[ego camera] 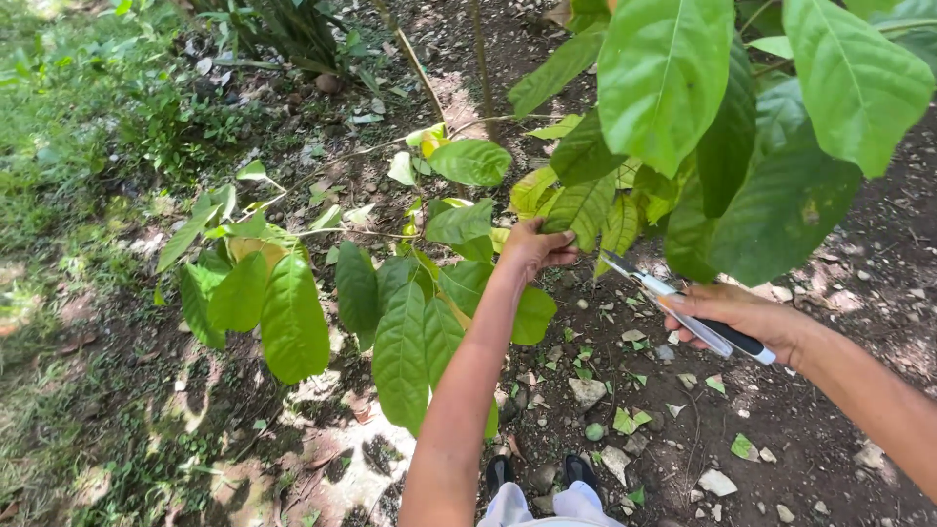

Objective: Pruning leaves from a small tree using garden shears.

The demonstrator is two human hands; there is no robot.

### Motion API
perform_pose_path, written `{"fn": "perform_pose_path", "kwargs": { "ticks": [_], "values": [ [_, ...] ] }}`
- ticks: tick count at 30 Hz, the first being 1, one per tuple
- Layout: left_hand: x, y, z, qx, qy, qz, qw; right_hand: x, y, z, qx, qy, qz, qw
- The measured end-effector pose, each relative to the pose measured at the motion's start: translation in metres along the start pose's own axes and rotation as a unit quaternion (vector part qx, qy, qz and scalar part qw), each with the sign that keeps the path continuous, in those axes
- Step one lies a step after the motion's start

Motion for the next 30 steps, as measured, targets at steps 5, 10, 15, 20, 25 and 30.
{"fn": "perform_pose_path", "kwargs": {
  "ticks": [5,10,15,20,25,30],
  "values": [
    [-0.002,-0.001,-0.018,0.018,-0.031,-0.016,0.999,-0.043,0.007,0.045,0.087,0.022,0.119,0.989],
    [0.008,0.010,-0.017,0.005,-0.028,-0.047,0.999,-0.044,-0.006,0.070,0.117,0.009,0.160,0.980],
    [0.010,0.014,-0.020,-0.001,-0.028,-0.048,0.998,-0.045,-0.012,0.094,0.165,0.073,0.213,0.960],
    [0.010,0.017,-0.015,0.003,-0.037,-0.055,0.998,-0.026,-0.014,0.091,0.165,0.087,0.208,0.960],
    [-0.005,0.012,-0.024,-0.009,-0.054,-0.017,0.998,-0.018,-0.013,0.093,0.128,0.096,0.163,0.974],
    [-0.010,0.011,-0.024,-0.014,-0.054,0.008,0.998,-0.003,-0.022,0.081,0.129,0.105,0.176,0.970]
  ]
}}
Point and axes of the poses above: each hand's wrist, its own z-axis towards the middle knuckle, its own y-axis out of the back of the hand, x = y × z, the point moved 1 cm from there along z, towards the middle knuckle
